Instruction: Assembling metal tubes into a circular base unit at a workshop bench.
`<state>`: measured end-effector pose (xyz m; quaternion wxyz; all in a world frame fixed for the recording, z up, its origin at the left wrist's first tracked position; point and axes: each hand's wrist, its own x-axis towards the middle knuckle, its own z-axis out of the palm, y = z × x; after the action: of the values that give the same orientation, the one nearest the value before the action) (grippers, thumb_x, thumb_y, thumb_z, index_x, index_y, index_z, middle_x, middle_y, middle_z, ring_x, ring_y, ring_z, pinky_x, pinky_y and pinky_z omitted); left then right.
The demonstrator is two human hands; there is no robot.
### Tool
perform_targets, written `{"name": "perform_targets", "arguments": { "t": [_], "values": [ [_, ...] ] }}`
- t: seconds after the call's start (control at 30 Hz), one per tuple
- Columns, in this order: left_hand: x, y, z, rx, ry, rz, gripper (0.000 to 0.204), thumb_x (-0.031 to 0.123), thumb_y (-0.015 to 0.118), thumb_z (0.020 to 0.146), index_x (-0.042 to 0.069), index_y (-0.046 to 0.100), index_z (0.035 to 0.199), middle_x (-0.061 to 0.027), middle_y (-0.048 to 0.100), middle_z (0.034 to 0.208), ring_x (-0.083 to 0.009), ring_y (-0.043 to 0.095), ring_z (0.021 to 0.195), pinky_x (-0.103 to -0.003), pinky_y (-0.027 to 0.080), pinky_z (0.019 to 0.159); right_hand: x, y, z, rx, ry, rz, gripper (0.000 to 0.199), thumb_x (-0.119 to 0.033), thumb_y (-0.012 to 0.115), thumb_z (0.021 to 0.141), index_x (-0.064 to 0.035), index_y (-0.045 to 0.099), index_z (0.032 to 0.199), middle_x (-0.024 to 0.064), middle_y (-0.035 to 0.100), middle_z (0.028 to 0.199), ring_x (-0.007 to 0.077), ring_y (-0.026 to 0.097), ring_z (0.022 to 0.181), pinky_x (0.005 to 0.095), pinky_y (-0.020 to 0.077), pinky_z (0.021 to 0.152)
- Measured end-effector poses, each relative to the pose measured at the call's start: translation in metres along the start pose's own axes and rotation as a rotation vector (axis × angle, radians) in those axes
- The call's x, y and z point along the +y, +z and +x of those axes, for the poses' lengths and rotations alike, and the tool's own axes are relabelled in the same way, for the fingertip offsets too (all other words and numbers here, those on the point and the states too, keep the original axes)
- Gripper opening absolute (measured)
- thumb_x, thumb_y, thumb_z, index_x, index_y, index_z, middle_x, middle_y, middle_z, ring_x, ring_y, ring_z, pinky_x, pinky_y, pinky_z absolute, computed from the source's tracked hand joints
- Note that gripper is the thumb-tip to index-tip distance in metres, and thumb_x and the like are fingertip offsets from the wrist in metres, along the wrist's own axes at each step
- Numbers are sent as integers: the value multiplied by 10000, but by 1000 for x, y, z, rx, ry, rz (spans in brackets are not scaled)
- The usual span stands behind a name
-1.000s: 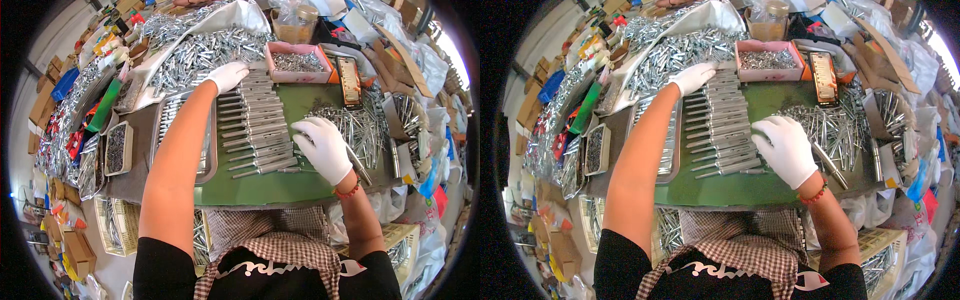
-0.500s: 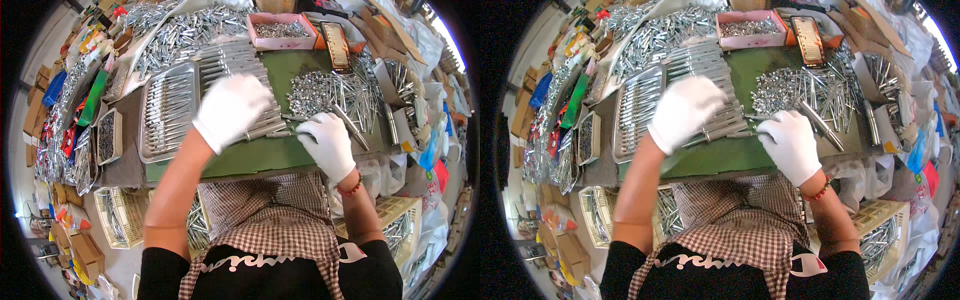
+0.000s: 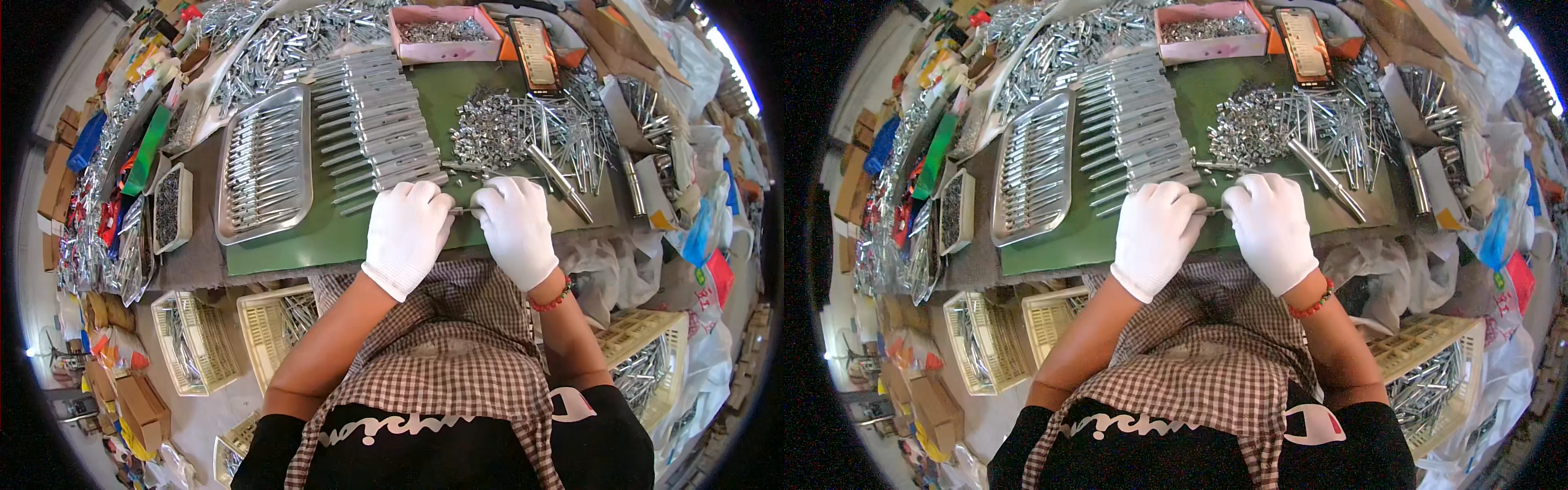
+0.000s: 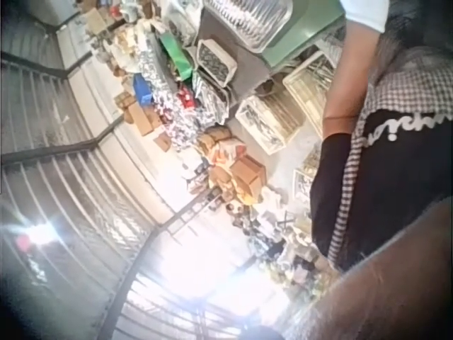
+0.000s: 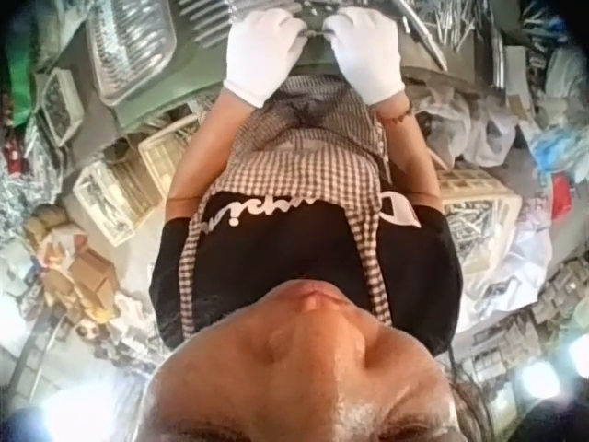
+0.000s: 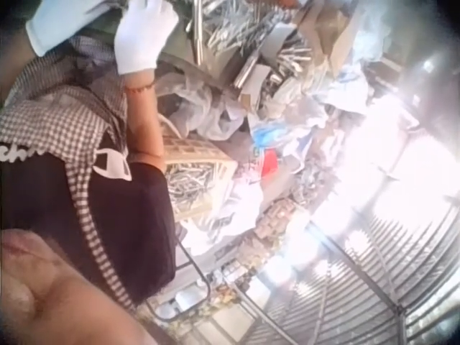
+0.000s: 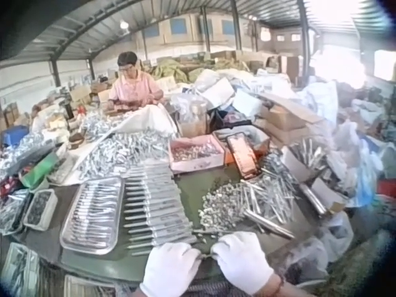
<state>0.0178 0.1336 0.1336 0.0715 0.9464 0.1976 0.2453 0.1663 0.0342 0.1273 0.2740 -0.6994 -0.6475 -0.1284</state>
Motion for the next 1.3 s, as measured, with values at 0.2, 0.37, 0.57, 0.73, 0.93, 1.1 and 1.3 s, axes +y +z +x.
{"name": "perform_targets", "arguments": {
  "t": [0.2, 0.37, 0.57, 0.73, 0.93, 1.1, 1.3],
  "values": [
    [14, 7, -9, 9, -79, -132, 74, 149, 650, 747, 116, 636, 813, -45, 575, 805, -262, 559, 780, -389, 426, 684, 5, -10, -14, -90, 11, 12, 112, -89, 600, 734, -130, 589, 837, 20, 572, 797, 247, 563, 806, 379, 420, 749],
    [21, 10, -11, 32, -120, -128, 116, 162, 680, 727, 115, 657, 830, -44, 589, 823, -268, 553, 771, -384, 420, 686, 13, -6, -20, -31, -13, 66, 106, -85, 615, 723, -141, 599, 811, 10, 576, 802, 241, 567, 825, 379, 423, 763],
    [27, 5, -6, 53, -150, -209, 133, 173, 700, 725, 106, 667, 835, -56, 589, 810, -279, 566, 782, -389, 432, 693, 14, -10, -21, 63, 58, 95, 144, -68, 655, 701, -148, 626, 818, 11, 584, 830, 245, 573, 861, 385, 429, 784],
    [30, 8, -3, 34, -169, -218, 125, 146, 705, 712, 92, 649, 809, -70, 588, 799, -294, 568, 761, -402, 442, 691, 14, -17, -28, 85, 98, 125, 170, -62, 670, 700, -156, 639, 838, 8, 590, 849, 249, 570, 872, 386, 426, 801],
    [28, 11, 2, -14, -213, -262, 132, 102, 693, 686, 80, 629, 800, -87, 587, 798, -309, 566, 770, -411, 449, 711, 20, -28, -34, 130, 145, 104, 167, -62, 680, 713, -150, 648, 850, 14, 600, 842, 258, 563, 863, 380, 421, 798],
    [28, 8, 7, 15, -226, -300, 149, 96, 678, 688, 79, 631, 828, -98, 596, 826, -313, 569, 797, -411, 450, 724, 39, -38, -30, 189, 277, -28, 135, -83, 670, 750, -130, 650, 875, 44, 621, 893, 272, 565, 892, 379, 415, 827],
    [23, 9, 7, 6, -209, -247, 98, 175, 629, 747, 89, 661, 711, -91, 605, 687, -293, 596, 681, -406, 469, 644, 58, -40, -26, 136, 427, -288, 240, -177, 722, 731, -112, 642, 947, 94, 609, 977, 313, 554, 939, 407, 414, 823]
  ]
}}
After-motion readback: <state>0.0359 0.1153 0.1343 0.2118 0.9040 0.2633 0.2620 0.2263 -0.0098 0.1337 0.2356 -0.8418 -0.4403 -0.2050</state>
